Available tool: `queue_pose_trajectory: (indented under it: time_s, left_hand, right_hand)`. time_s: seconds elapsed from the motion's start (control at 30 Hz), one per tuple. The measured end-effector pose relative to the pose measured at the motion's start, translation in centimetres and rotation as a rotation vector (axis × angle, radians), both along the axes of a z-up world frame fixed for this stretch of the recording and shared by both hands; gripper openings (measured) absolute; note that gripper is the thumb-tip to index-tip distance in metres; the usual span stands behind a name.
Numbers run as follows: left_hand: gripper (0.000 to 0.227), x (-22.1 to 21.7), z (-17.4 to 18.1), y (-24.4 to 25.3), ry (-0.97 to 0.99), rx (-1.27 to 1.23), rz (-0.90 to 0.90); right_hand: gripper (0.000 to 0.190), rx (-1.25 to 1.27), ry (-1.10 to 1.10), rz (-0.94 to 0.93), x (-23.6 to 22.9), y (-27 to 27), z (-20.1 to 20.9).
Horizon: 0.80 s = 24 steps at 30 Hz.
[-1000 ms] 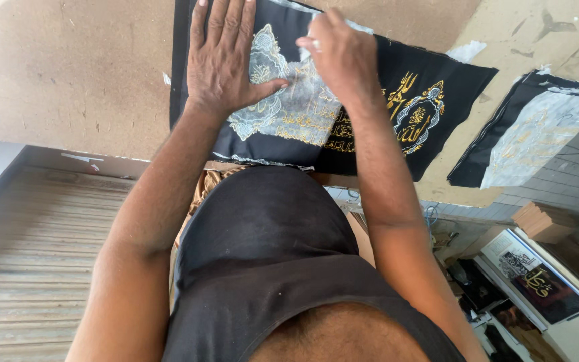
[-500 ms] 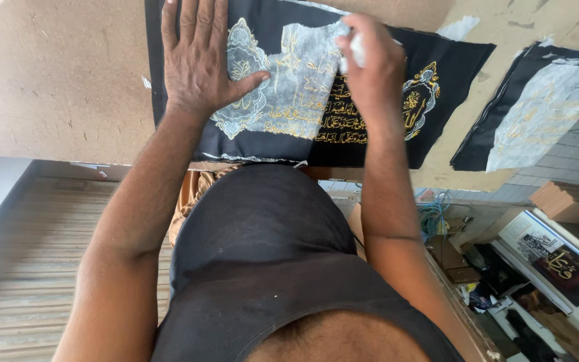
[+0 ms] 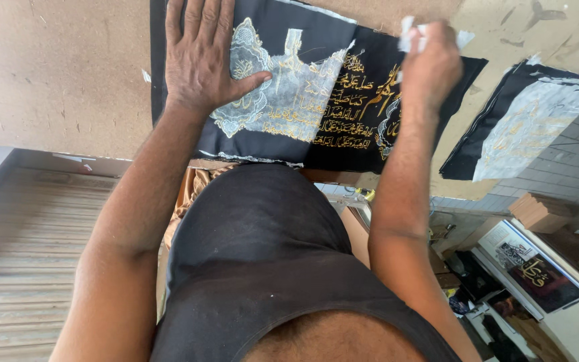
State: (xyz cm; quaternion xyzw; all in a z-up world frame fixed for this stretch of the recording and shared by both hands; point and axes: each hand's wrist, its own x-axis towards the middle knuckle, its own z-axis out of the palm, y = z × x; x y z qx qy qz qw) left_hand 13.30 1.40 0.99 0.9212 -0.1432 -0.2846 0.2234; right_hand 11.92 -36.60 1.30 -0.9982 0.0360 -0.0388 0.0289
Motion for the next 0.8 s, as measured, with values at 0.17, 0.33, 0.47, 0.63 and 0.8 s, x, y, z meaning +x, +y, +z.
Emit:
queue_pose_trajectory:
  time_s: [0.17,0.33,0.47,0.63,0.8]
  left_hand:
    - [0.127,-0.1,0.0,-0.3,0.035,-0.003,0.016]
    - [0.124,0.1,0.3,-0.3,-0.059,-0.019,0.004]
    - [0.119,-0.2,0.0,-0.3,-0.125,-0.051,0.007]
    - [0.110,-0.5,-0.2,0.2,-0.280,-0.103,0.011]
    - [0.070,-1.6,0.1,3.1,-0.430,-0.465,0.151]
  right_hand:
    - [0.021,0.355,-0.137,-0.030,-1.2,-2.4,3.0]
    - [0.022,0.955,-0.231,-0.179,0.5,0.5,9.1]
    - [0.027,0.939,-0.408,-0.196,2.4,-0.7,16.4]
    - [0.037,0.771,-0.431,-0.061,5.6,1.1,15.7]
    - [0.048,0.382,-0.249,0.094,6.5,6.7,13.3]
